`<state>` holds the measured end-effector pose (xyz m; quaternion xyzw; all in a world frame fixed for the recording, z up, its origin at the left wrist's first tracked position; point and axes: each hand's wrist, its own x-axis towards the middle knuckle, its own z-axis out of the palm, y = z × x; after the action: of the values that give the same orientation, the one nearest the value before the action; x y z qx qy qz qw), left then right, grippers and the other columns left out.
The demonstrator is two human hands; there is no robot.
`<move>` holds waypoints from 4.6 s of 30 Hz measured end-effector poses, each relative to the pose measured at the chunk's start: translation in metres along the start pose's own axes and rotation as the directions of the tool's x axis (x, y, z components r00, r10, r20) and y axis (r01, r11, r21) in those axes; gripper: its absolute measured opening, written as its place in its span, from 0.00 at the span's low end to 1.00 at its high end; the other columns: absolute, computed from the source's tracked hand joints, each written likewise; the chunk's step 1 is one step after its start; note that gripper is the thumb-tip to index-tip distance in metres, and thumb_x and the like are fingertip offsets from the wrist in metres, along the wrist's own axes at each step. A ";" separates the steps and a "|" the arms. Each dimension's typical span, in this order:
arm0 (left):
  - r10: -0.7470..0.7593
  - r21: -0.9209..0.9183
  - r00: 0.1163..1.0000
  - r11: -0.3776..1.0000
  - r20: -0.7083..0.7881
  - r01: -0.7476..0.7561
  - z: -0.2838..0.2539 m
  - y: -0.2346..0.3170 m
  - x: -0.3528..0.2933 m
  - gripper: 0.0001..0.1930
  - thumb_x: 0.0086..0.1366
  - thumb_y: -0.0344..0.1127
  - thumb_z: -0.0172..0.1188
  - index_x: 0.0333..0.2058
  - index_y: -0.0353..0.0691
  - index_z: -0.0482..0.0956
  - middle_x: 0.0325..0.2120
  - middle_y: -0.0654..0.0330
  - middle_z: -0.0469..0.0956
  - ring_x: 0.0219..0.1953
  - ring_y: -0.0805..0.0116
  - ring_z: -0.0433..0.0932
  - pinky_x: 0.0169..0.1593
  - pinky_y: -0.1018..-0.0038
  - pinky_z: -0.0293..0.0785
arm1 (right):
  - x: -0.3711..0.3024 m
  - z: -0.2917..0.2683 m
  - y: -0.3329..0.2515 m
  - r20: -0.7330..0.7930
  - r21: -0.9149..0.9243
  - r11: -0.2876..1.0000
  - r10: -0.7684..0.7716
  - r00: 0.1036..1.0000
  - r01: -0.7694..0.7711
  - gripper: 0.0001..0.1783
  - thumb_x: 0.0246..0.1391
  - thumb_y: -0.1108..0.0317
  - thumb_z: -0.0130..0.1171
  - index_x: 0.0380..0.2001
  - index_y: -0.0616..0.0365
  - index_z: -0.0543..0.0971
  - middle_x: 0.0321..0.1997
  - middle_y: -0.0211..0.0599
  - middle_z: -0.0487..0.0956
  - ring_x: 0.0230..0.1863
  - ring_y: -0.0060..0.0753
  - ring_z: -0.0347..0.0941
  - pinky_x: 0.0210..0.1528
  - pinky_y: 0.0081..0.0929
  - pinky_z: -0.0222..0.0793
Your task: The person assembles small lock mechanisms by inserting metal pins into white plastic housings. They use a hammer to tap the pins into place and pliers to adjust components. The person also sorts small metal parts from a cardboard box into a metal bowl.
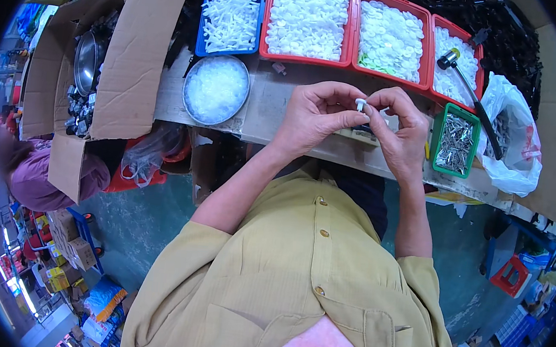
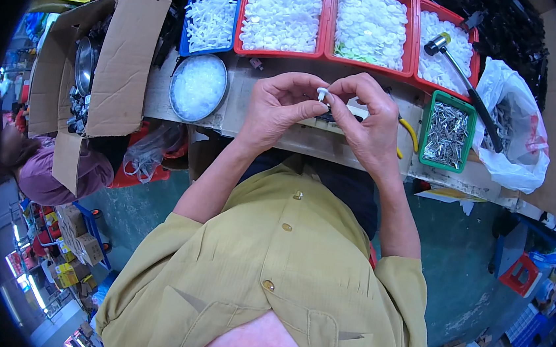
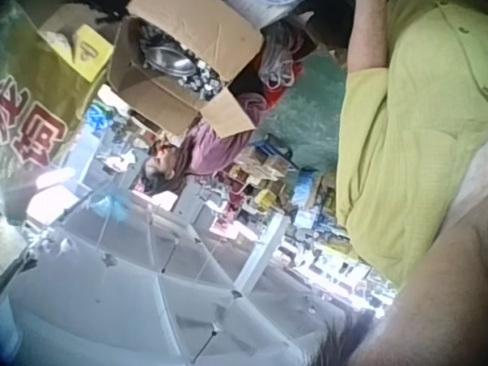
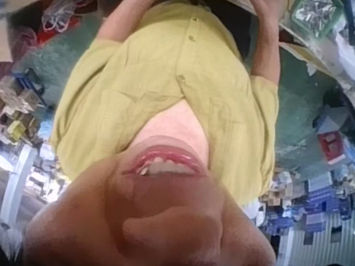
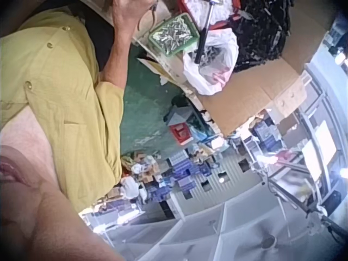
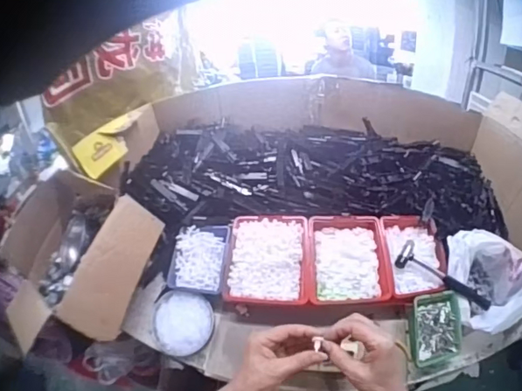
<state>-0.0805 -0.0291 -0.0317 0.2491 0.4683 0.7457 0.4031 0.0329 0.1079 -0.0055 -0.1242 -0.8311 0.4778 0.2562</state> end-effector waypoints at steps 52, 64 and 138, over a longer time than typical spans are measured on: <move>0.902 0.954 0.350 -0.170 0.252 -0.246 -0.031 0.094 0.000 0.26 0.57 0.32 0.70 0.52 0.32 0.72 0.49 0.52 0.73 0.54 0.57 0.69 0.56 0.64 0.63 | -0.047 -0.112 0.054 -0.212 -0.686 0.701 0.065 0.975 -0.195 0.10 0.57 0.73 0.60 0.42 0.63 0.79 0.41 0.44 0.78 0.43 0.47 0.77 0.45 0.37 0.71; 0.449 0.856 0.753 -0.054 0.480 -0.514 -0.002 -0.004 0.117 0.06 0.52 0.31 0.68 0.32 0.43 0.86 0.34 0.62 0.81 0.45 0.59 0.74 0.50 0.62 0.67 | -0.050 -0.124 0.067 -0.220 -0.725 0.609 0.238 0.946 -0.322 0.04 0.52 0.75 0.62 0.31 0.64 0.80 0.33 0.45 0.76 0.35 0.49 0.77 0.38 0.41 0.70; -0.130 0.176 0.991 0.975 -0.027 0.133 0.004 -0.002 0.022 0.08 0.68 0.36 0.61 0.38 0.38 0.79 0.27 0.70 0.76 0.28 0.86 0.67 0.31 0.85 0.60 | 0.024 -0.027 -0.001 0.106 -0.188 0.982 0.049 0.993 -0.028 0.08 0.52 0.72 0.65 0.32 0.67 0.80 0.30 0.41 0.79 0.32 0.34 0.78 0.37 0.29 0.73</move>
<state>-0.0889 -0.0081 -0.0314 0.2468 0.5516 0.6746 0.4239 0.0280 0.1379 0.0136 -0.1373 -0.8824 0.4090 0.1879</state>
